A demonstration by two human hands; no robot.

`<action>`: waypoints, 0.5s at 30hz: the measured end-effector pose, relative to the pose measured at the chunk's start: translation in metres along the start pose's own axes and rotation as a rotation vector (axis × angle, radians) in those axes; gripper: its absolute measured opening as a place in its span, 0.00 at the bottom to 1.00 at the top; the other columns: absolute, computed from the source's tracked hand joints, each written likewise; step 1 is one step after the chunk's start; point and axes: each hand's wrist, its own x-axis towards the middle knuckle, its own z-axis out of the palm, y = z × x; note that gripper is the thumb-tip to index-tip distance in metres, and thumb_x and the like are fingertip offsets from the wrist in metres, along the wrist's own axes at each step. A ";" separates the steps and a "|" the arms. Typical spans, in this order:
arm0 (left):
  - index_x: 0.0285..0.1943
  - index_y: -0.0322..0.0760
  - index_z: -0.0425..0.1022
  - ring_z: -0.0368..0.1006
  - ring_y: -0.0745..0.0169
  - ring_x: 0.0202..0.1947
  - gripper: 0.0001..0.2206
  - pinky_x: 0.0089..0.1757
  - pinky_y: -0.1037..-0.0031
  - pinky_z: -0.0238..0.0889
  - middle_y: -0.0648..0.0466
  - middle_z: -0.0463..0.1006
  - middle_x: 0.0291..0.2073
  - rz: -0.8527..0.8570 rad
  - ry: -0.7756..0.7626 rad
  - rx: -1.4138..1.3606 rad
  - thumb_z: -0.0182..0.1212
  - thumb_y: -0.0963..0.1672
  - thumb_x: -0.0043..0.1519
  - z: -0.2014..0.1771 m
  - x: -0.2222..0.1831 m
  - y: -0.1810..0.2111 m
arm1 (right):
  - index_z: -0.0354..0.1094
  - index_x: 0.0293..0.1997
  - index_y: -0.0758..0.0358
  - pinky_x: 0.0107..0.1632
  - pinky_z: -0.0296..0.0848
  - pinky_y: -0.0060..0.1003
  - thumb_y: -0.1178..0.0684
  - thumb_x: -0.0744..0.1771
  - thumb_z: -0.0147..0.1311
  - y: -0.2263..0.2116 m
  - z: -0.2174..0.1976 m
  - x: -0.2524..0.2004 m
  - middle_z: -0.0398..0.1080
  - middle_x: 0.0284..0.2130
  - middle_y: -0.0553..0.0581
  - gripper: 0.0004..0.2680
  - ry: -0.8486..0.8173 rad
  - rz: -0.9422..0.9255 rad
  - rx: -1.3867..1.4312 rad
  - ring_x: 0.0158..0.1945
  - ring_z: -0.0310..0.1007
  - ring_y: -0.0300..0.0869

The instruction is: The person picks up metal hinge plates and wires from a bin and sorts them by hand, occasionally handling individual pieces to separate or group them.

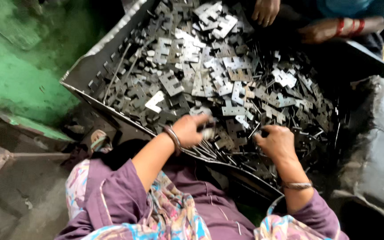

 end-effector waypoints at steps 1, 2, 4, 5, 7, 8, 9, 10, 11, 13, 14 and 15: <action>0.56 0.48 0.79 0.79 0.46 0.46 0.19 0.48 0.62 0.72 0.46 0.83 0.43 -0.015 -0.092 0.305 0.69 0.43 0.54 0.008 -0.005 -0.006 | 0.81 0.46 0.58 0.50 0.77 0.42 0.44 0.60 0.69 0.008 -0.014 0.002 0.79 0.39 0.64 0.15 -0.055 0.162 0.089 0.42 0.80 0.51; 0.54 0.47 0.80 0.78 0.45 0.47 0.21 0.48 0.62 0.71 0.46 0.82 0.43 -0.032 -0.183 0.415 0.73 0.44 0.49 0.016 -0.006 -0.011 | 0.80 0.49 0.56 0.48 0.78 0.40 0.46 0.60 0.69 0.018 -0.030 -0.002 0.80 0.37 0.65 0.15 -0.116 0.325 0.178 0.37 0.82 0.48; 0.52 0.47 0.80 0.77 0.44 0.47 0.24 0.47 0.61 0.71 0.46 0.81 0.44 -0.045 -0.269 0.533 0.77 0.44 0.43 0.026 -0.002 -0.020 | 0.81 0.48 0.60 0.42 0.79 0.34 0.54 0.61 0.66 0.034 -0.058 -0.001 0.82 0.36 0.58 0.12 -0.036 0.295 0.438 0.34 0.81 0.40; 0.48 0.47 0.82 0.78 0.46 0.47 0.19 0.47 0.61 0.72 0.48 0.83 0.43 -0.040 -0.366 0.630 0.74 0.44 0.46 0.031 0.002 -0.023 | 0.81 0.47 0.61 0.41 0.77 0.33 0.56 0.61 0.67 0.039 -0.068 -0.011 0.82 0.35 0.58 0.11 0.042 0.282 0.512 0.34 0.79 0.39; 0.44 0.46 0.85 0.79 0.47 0.47 0.13 0.47 0.61 0.74 0.49 0.84 0.41 -0.025 -0.462 0.731 0.72 0.44 0.49 0.032 0.014 -0.025 | 0.81 0.47 0.62 0.40 0.76 0.31 0.58 0.62 0.67 0.041 -0.080 -0.021 0.81 0.34 0.58 0.11 0.130 0.271 0.582 0.33 0.77 0.38; 0.44 0.46 0.84 0.79 0.47 0.47 0.14 0.46 0.60 0.74 0.50 0.83 0.42 0.004 -0.485 0.782 0.71 0.43 0.49 0.037 0.016 -0.025 | 0.80 0.48 0.63 0.43 0.76 0.29 0.58 0.62 0.66 0.041 -0.082 -0.030 0.80 0.36 0.56 0.11 0.228 0.238 0.791 0.36 0.77 0.36; 0.45 0.46 0.84 0.78 0.47 0.47 0.14 0.46 0.59 0.74 0.50 0.83 0.42 0.034 -0.508 0.833 0.70 0.41 0.49 0.042 0.019 -0.025 | 0.78 0.48 0.64 0.46 0.77 0.27 0.59 0.63 0.66 0.042 -0.080 -0.038 0.79 0.39 0.54 0.11 0.330 0.201 0.999 0.39 0.78 0.33; 0.47 0.48 0.83 0.78 0.46 0.46 0.14 0.46 0.59 0.73 0.49 0.83 0.42 -0.007 -0.474 0.764 0.70 0.43 0.51 0.043 0.020 -0.028 | 0.78 0.49 0.65 0.47 0.77 0.27 0.59 0.62 0.66 0.043 -0.074 -0.043 0.79 0.40 0.55 0.12 0.341 0.177 0.908 0.40 0.77 0.34; 0.49 0.49 0.81 0.78 0.44 0.46 0.14 0.46 0.58 0.71 0.48 0.82 0.42 -0.050 -0.441 0.695 0.70 0.45 0.53 0.039 0.016 -0.035 | 0.77 0.51 0.66 0.48 0.76 0.28 0.60 0.62 0.67 0.043 -0.064 -0.045 0.79 0.41 0.55 0.13 0.348 0.153 0.818 0.41 0.77 0.34; 0.52 0.51 0.81 0.77 0.45 0.46 0.18 0.46 0.59 0.70 0.48 0.83 0.41 0.032 -0.205 0.531 0.65 0.39 0.53 0.029 0.015 -0.046 | 0.76 0.51 0.68 0.45 0.76 0.33 0.61 0.60 0.67 0.040 -0.039 -0.041 0.80 0.39 0.57 0.16 0.207 0.192 0.666 0.39 0.78 0.36; 0.52 0.46 0.79 0.79 0.50 0.43 0.17 0.45 0.62 0.72 0.48 0.83 0.39 0.057 -0.031 0.238 0.62 0.38 0.54 0.028 0.011 -0.051 | 0.77 0.52 0.68 0.45 0.76 0.34 0.62 0.59 0.66 0.042 -0.030 -0.040 0.80 0.38 0.57 0.16 0.091 0.234 0.723 0.39 0.77 0.37; 0.51 0.41 0.78 0.80 0.55 0.40 0.16 0.45 0.66 0.73 0.49 0.83 0.37 0.072 0.138 -0.058 0.59 0.37 0.55 0.027 0.010 -0.055 | 0.77 0.53 0.67 0.45 0.76 0.35 0.62 0.59 0.66 0.048 -0.024 -0.043 0.81 0.38 0.58 0.17 -0.024 0.275 0.780 0.39 0.77 0.38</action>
